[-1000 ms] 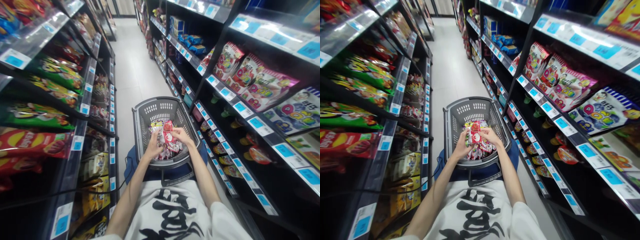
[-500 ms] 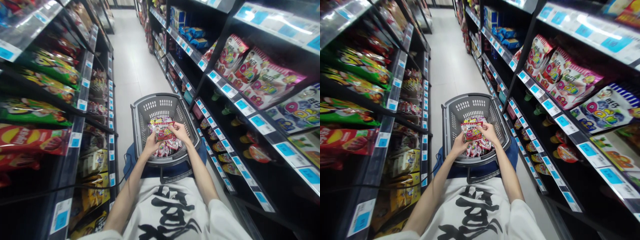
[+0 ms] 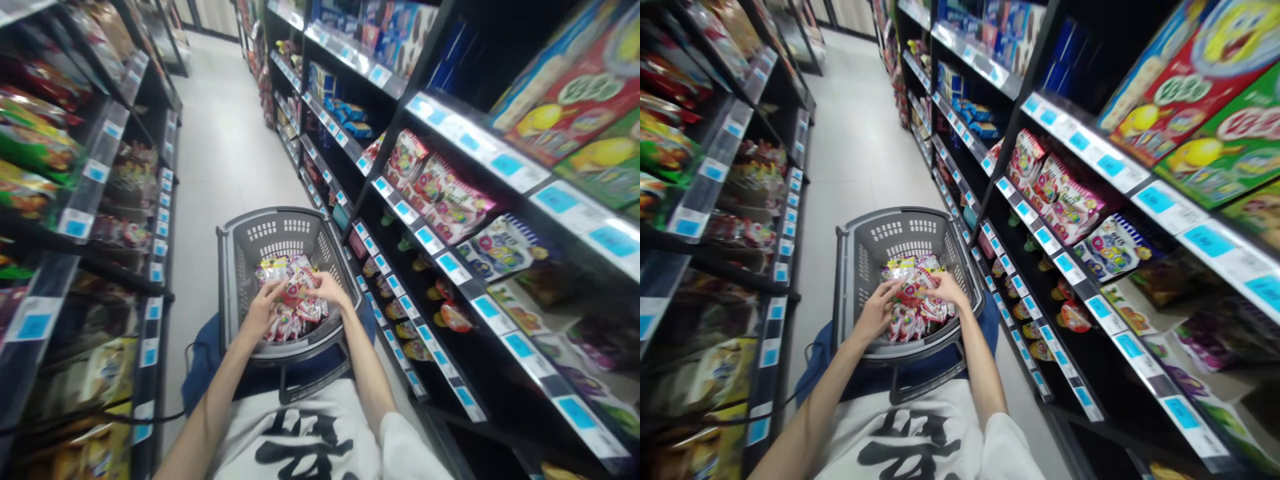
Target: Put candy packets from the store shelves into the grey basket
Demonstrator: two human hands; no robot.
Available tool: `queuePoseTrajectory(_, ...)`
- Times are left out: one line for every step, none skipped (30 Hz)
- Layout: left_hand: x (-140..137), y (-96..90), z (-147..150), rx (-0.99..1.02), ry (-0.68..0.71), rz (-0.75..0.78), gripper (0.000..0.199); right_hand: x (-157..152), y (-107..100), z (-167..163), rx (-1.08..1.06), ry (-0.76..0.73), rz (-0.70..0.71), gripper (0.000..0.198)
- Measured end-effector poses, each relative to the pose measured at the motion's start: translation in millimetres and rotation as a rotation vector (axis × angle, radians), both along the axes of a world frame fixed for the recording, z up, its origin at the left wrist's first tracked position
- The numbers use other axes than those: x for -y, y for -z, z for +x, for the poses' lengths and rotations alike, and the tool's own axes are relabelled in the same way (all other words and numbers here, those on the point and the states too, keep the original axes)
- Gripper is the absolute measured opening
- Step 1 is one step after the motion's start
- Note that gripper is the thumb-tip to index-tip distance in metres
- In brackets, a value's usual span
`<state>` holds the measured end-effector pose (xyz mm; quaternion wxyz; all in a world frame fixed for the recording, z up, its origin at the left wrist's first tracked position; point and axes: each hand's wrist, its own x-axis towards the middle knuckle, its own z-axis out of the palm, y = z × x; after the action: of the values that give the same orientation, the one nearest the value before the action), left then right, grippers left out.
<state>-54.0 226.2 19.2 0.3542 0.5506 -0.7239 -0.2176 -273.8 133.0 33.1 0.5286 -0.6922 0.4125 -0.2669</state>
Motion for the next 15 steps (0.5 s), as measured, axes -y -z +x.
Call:
queuePoseTrajectory(0,0.4,1,0.007,0.016,0.020,0.071,1,-1,-2,-0.084,-0.070,-0.028,0.037)
queuePoseTrajectory(1,1.3,2,0.009,0.029,0.037,0.071,1,-2,-4,-0.155,-0.118,-0.055,0.035)
queuePoseTrajectory(2,2.7,3,0.006,0.041,0.049,0.070,0,-3,-4,-0.208,-0.156,-0.077,0.035)
queuePoseTrajectory(3,4.3,3,0.001,0.052,0.057,0.070,-1,-4,-4,-0.235,-0.175,-0.092,0.036)
queuePoseTrajectory(4,6.1,3,-0.006,0.064,0.059,0.069,-3,-6,-3,-0.241,-0.185,-0.098,0.037)
queuePoseTrajectory(5,7.7,4,-0.015,0.069,0.052,0.067,-4,-7,-1,-0.228,-0.193,-0.101,0.039)
queuePoseTrajectory(6,9.2,3,-0.024,0.073,0.040,0.064,-6,-9,0,-0.199,-0.202,-0.106,0.042)
queuePoseTrajectory(7,10.3,3,-0.033,0.075,0.025,0.060,-8,-12,2,-0.163,-0.207,-0.115,0.046)
queuePoseTrajectory(8,10.8,2,-0.043,0.080,0.010,0.056,-9,-15,2,-0.132,-0.206,-0.127,0.049)
queuePoseTrajectory(9,10.9,1,-0.054,0.092,0.000,0.053,-10,-20,2,-0.120,-0.207,-0.140,0.052)
queuePoseTrajectory(9,10.5,0,-0.065,0.113,-0.004,0.051,-10,-26,1,-0.136,-0.213,-0.154,0.052)
queuePoseTrajectory(9,9.9,-2,-0.077,0.135,-0.003,0.049,-9,-35,-1,-0.179,-0.222,-0.172,0.051)
queuePoseTrajectory(9,9.3,-4,-0.087,0.156,0.004,0.048,-6,-47,-5,-0.241,-0.238,-0.196,0.048)
queuePoseTrajectory(9,9.1,-6,-0.096,0.169,0.016,0.048,-3,-61,-9,-0.305,-0.247,-0.222,0.044)
queuePoseTrajectory(10,9.7,-7,-0.101,0.178,0.031,0.050,2,-77,-15,-0.363,-0.258,-0.257,0.041)
